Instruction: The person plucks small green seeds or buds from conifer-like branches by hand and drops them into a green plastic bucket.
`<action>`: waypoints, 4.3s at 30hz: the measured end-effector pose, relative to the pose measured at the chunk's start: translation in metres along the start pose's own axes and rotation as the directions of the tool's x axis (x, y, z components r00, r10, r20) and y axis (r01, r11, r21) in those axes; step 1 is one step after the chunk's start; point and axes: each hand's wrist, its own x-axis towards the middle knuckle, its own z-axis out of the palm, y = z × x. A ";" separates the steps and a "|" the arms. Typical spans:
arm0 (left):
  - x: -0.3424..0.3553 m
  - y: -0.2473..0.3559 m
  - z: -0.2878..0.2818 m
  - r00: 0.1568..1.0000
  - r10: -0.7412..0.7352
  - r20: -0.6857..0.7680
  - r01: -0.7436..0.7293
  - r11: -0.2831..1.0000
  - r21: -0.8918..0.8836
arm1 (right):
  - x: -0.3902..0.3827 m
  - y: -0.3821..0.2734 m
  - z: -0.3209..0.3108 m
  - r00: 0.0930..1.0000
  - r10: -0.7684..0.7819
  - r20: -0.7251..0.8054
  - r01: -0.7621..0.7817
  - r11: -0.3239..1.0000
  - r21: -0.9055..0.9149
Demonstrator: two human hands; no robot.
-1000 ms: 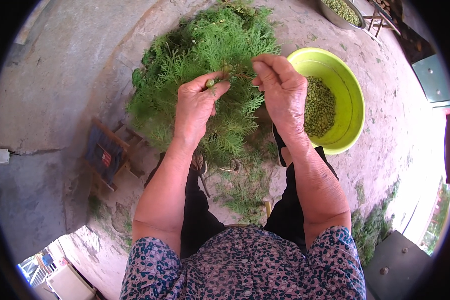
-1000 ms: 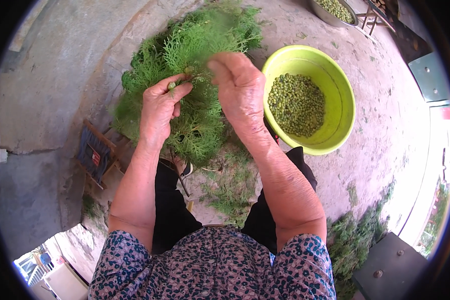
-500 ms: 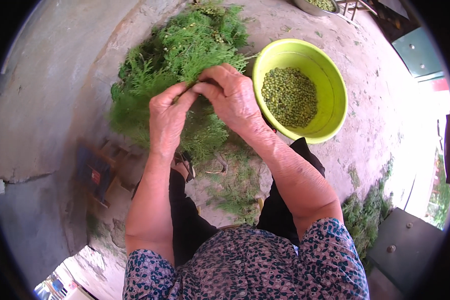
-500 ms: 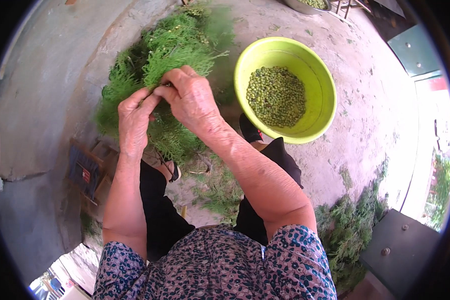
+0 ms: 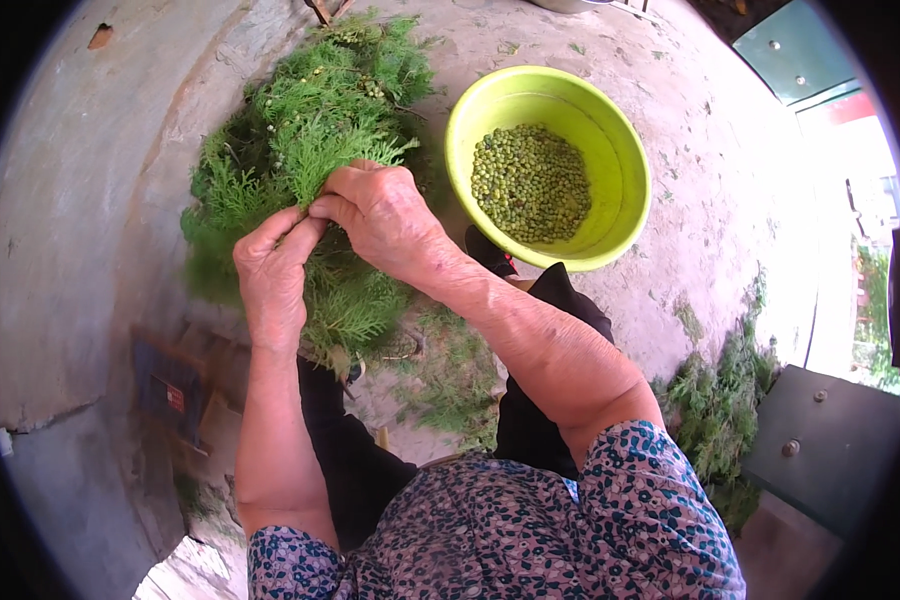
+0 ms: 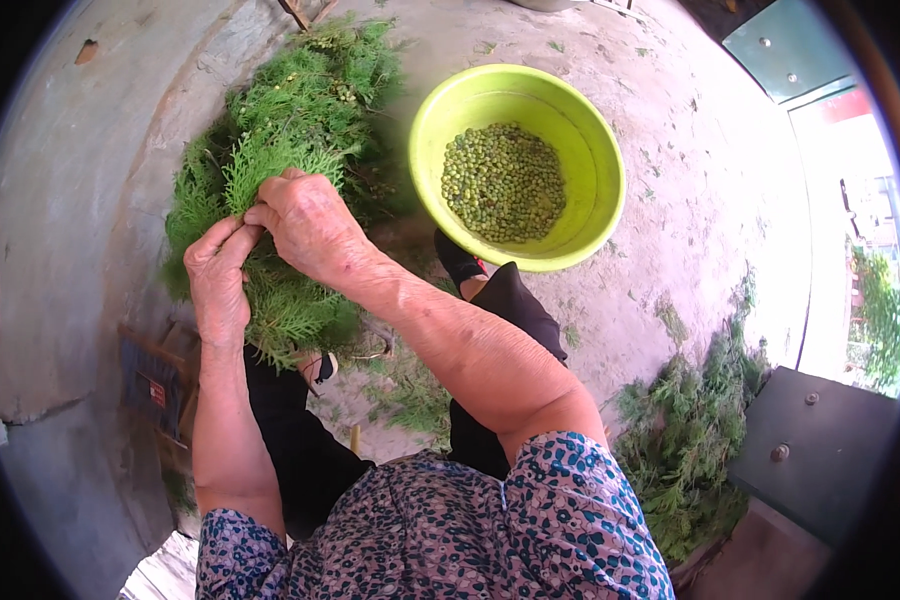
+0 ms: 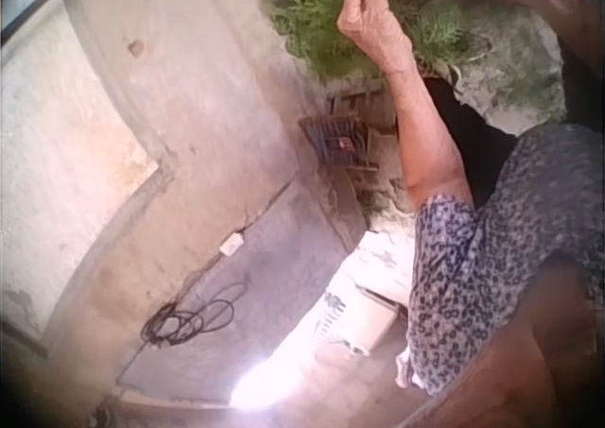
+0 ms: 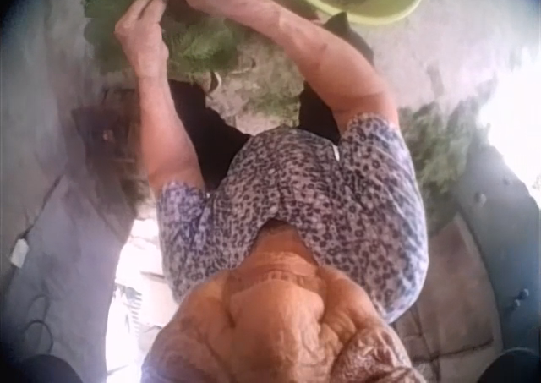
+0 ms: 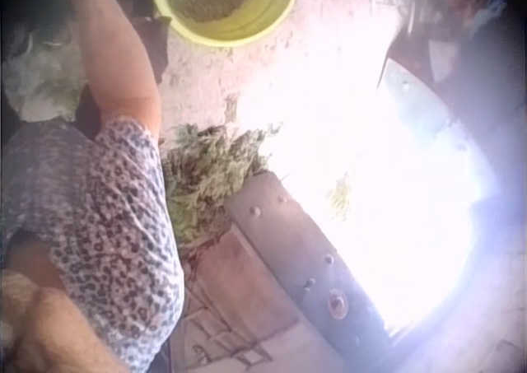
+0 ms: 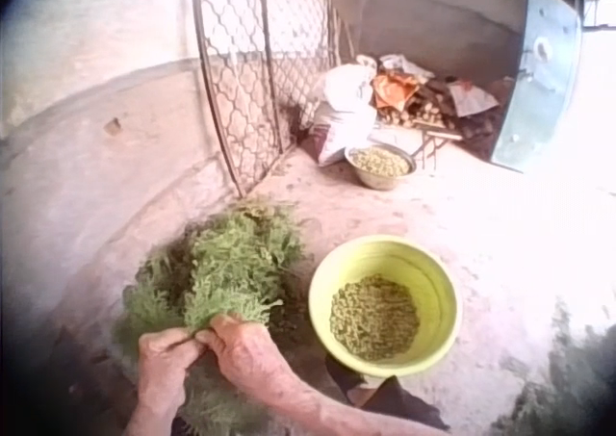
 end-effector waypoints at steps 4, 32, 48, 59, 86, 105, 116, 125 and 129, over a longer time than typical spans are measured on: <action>0.002 -0.004 -0.003 0.997 0.047 0.061 -0.044 0.998 -0.047 | 0.001 -0.002 -0.006 0.964 0.255 0.071 -0.263 0.955 0.135; 0.007 -0.004 0.003 0.983 -0.125 0.136 0.106 0.984 0.141 | 0.004 0.013 -0.017 1.000 0.020 -0.014 -0.022 0.989 -0.149; 0.011 -0.026 -0.009 0.983 0.057 0.177 -0.126 0.905 0.407 | 0.013 -0.019 -0.032 0.898 0.415 -0.144 -0.358 0.882 0.307; 0.001 -0.013 0.009 0.953 0.263 0.147 -0.293 0.692 0.660 | -0.001 -0.007 -0.016 0.987 -0.094 0.133 0.121 0.968 -0.218; 0.007 -0.009 -0.003 0.988 -0.060 0.145 0.042 0.991 0.126 | 0.019 -0.001 -0.060 0.874 0.467 0.136 -0.354 0.421 0.835; 0.039 -0.005 -0.066 1.000 -0.014 -0.004 0.005 0.606 -0.795 | 0.008 0.033 -0.079 0.666 0.727 0.166 -0.445 0.209 0.871; 0.039 0.017 -0.100 0.846 0.498 0.191 0.097 0.207 -0.973 | -0.013 0.024 -0.038 0.649 0.701 0.297 -0.684 0.366 0.631; 0.036 0.012 -0.129 0.897 0.439 -0.055 -0.204 0.300 -0.932 | -0.065 0.027 -0.030 0.691 0.648 0.322 -0.701 0.709 0.077; 0.051 -0.012 -0.135 0.912 0.134 -0.388 -0.408 0.391 -0.825 | -0.092 0.059 -0.024 0.689 0.577 0.439 -0.618 0.784 -0.062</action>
